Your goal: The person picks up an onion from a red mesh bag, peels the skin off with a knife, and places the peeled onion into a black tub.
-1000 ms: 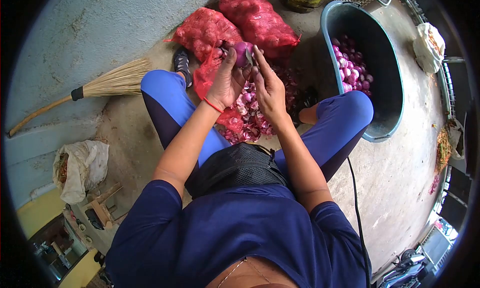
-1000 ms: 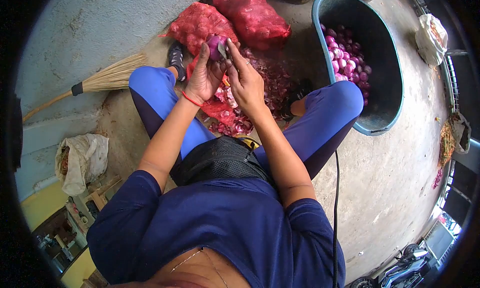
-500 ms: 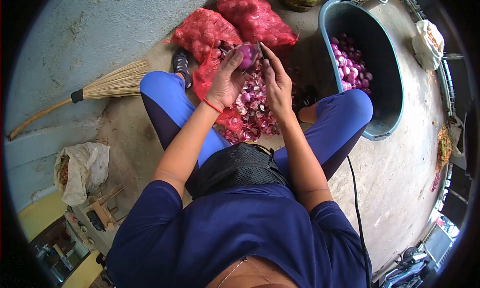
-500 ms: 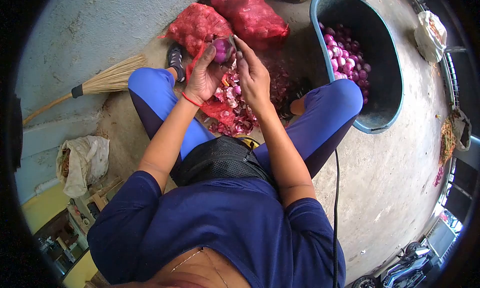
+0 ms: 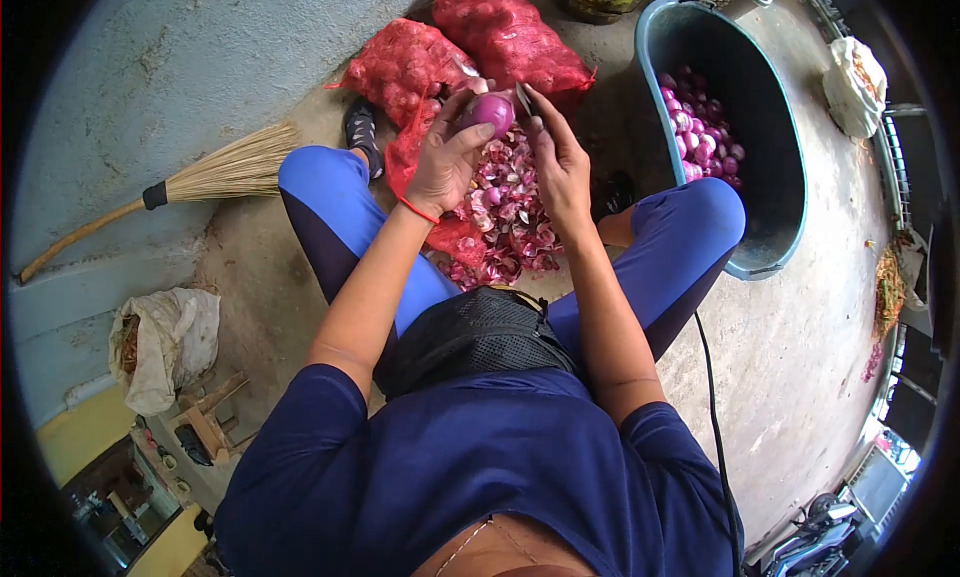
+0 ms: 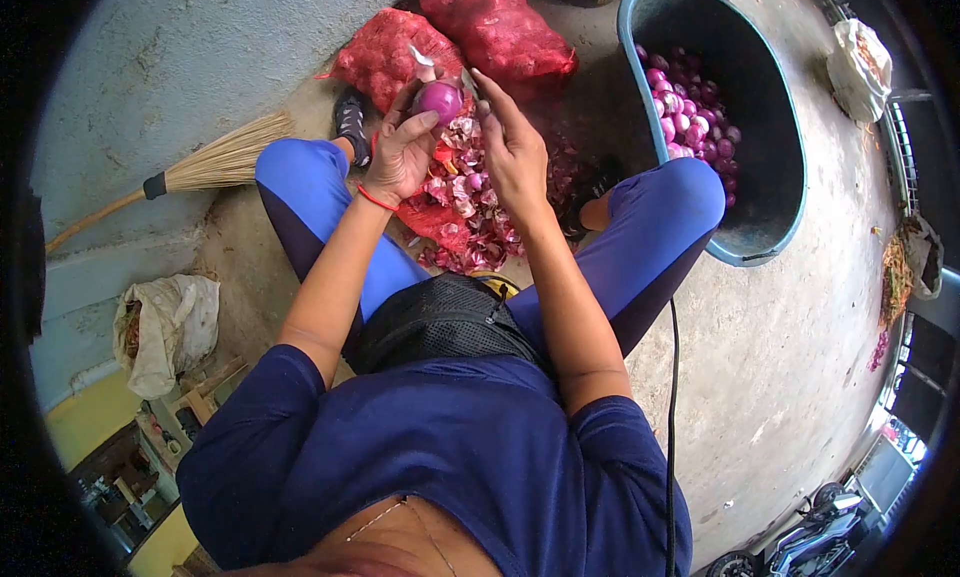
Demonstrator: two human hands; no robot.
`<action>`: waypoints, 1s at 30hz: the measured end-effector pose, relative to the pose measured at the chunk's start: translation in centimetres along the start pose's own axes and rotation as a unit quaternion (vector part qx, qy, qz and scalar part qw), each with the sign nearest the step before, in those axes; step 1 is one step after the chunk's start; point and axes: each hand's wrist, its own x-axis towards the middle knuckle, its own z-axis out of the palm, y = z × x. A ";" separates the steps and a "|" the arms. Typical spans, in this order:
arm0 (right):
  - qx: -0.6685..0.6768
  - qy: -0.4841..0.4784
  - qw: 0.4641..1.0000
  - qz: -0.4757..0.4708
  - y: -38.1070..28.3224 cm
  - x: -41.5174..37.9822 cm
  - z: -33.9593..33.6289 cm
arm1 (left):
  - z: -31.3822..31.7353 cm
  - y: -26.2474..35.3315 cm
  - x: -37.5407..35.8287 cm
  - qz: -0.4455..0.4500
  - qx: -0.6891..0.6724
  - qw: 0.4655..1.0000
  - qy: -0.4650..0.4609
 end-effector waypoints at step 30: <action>0.061 -0.090 0.993 0.052 -1.3 -0.4 -1.2 | 0.4 0.4 0.3 0.016 -0.010 1.000 0.022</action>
